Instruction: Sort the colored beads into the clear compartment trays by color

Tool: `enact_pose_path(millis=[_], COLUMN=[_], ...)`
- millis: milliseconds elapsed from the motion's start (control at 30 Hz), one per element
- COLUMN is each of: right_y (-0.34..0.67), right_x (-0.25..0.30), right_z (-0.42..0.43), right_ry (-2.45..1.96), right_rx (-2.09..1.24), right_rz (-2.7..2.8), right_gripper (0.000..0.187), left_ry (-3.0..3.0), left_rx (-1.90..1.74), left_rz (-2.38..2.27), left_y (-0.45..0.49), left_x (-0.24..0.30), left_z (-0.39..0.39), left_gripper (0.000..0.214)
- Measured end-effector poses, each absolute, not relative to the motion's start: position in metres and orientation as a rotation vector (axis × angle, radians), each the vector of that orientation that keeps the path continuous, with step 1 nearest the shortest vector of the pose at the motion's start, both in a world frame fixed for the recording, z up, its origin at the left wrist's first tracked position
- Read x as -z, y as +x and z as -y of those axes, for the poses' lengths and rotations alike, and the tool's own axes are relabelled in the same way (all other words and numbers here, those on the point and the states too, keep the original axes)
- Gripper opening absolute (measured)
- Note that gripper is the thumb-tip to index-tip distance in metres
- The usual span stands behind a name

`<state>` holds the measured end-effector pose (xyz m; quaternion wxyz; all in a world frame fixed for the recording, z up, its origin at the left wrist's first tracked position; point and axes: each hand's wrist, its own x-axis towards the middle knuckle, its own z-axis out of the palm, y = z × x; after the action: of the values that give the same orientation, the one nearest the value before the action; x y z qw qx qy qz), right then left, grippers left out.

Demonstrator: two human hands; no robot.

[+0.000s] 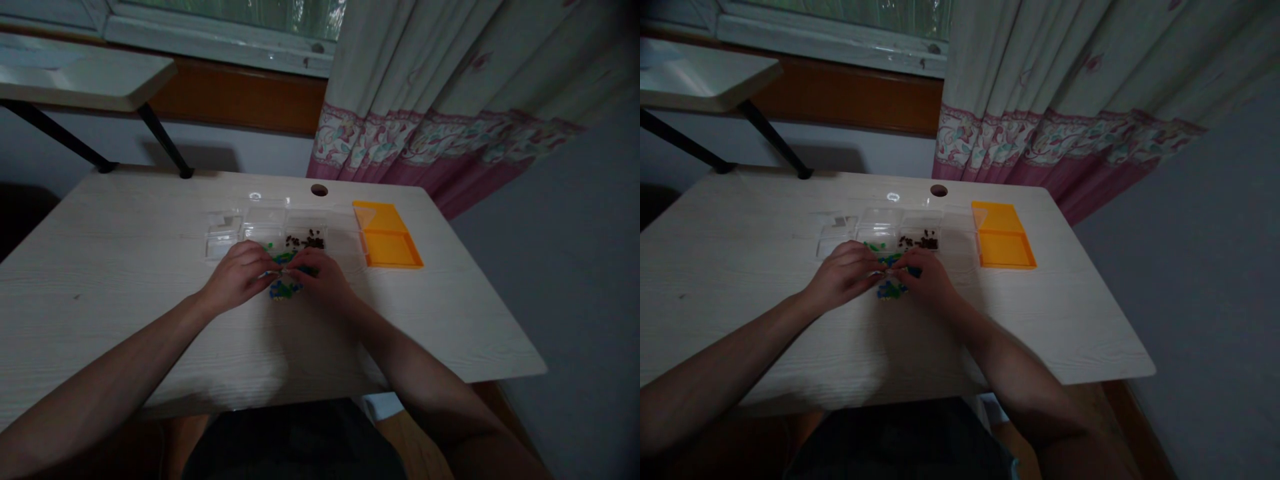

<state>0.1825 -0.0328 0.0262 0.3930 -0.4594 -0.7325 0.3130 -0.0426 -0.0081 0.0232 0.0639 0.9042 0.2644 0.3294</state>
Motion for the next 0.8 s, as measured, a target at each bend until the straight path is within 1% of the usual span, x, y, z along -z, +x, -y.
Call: enact_pose_path(millis=[300, 600, 800], right_y=[0.1819, 0.1797, 0.1802], right_x=[-0.0232, -0.0222, -0.0206], right_z=[0.0333, 0.0359, 0.0347], right_ry=[-1.167, -1.161, -1.122], right_rx=[-0.733, -0.652, -0.667], right_rz=[1.918, 1.94, 1.964], right_gripper=[0.013, 0.011, 0.011], left_ry=[2.725, 2.824, 2.839], left_rx=[-0.994, -0.964, -0.946], left_rz=[-0.797, -0.8, -0.829], left_y=[-0.0433, -0.0451, -0.0454], left_x=[-0.0223, -0.0219, -0.0249], left_z=[0.0077, 0.0075, 0.009], left_gripper=[0.014, 0.014, 0.015])
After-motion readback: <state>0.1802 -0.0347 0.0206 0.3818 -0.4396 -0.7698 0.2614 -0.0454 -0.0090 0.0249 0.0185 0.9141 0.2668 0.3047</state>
